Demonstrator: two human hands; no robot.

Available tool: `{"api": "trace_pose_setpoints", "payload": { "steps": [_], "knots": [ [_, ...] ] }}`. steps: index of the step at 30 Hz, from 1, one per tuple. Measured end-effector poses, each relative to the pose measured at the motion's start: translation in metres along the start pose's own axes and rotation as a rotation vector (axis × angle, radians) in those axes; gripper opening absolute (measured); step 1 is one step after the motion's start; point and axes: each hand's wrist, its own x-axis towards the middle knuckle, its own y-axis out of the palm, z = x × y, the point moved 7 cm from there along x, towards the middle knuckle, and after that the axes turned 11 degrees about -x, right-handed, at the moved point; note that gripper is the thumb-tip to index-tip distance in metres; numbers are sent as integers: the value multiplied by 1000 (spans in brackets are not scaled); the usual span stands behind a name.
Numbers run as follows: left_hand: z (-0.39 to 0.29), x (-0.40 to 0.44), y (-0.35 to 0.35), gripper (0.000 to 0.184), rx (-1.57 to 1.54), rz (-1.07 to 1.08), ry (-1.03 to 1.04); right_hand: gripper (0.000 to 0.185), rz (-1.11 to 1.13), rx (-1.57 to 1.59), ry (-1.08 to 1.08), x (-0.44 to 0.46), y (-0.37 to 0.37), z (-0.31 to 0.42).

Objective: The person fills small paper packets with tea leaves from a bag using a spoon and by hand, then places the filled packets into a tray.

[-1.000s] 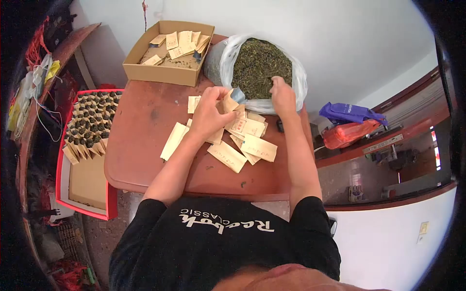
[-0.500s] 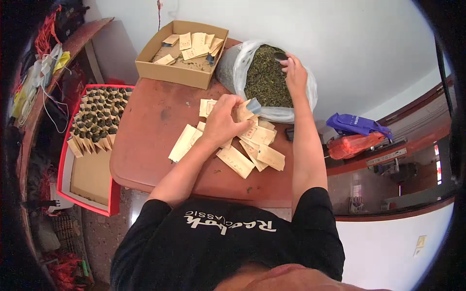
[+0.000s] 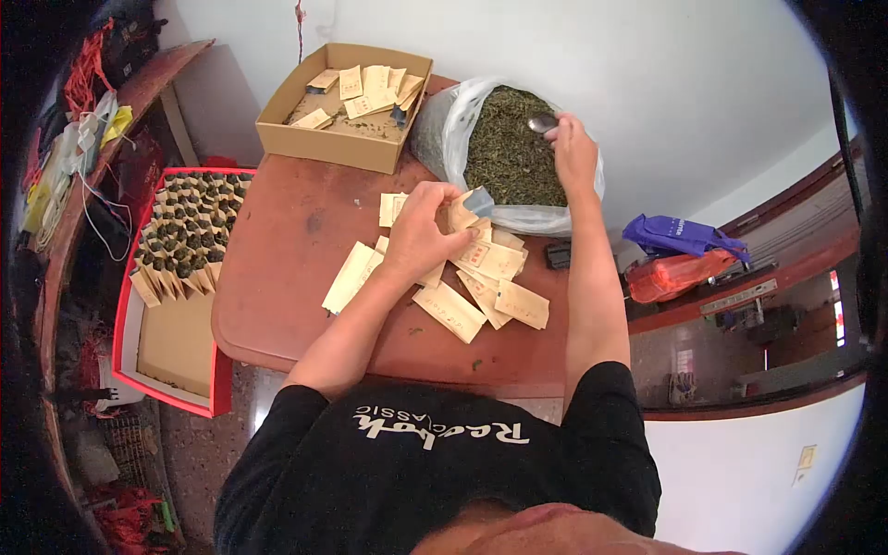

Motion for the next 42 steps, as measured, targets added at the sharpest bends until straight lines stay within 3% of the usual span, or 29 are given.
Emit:
{"api": "trace_pose_setpoints", "payload": {
  "steps": [3, 6, 13, 16, 20, 23, 26, 33, 36, 42],
  "knots": [
    [-1, 0, -1, 49, 4, -3, 1, 37, -93, -116, -16, 14, 4, -7],
    [1, 0, -1, 48, 19, -2, 11, 34, 71, -83, -7, 3, 32, -15],
    [7, 0, 0, 46, 32, 0, 16, 36, 187, -221, -106, -42, 32, 2],
    [7, 0, 0, 48, 39, 0, 21, 35, 188, -78, -52, -46, 16, -3],
    [6, 1, -2, 49, 40, -36, 28, 36, 72, -169, 121, -41, -30, -6],
    [1, -1, -1, 51, 70, -74, 95, 36, 42, -297, -112, -46, -22, -15],
    [-11, -2, 0, 51, 214, -63, 175, 34, 222, -84, 130, -61, 4, -22],
    [2, -3, 3, 50, 142, -44, 104, 32, 188, 325, 397, -72, 23, -37],
    [2, -3, 4, 49, 126, -41, 88, 31, 282, 481, 562, -77, 29, -48],
    [5, -4, 5, 50, 124, -41, 87, 30, 265, 442, 457, -77, 35, -33]
  ]
}}
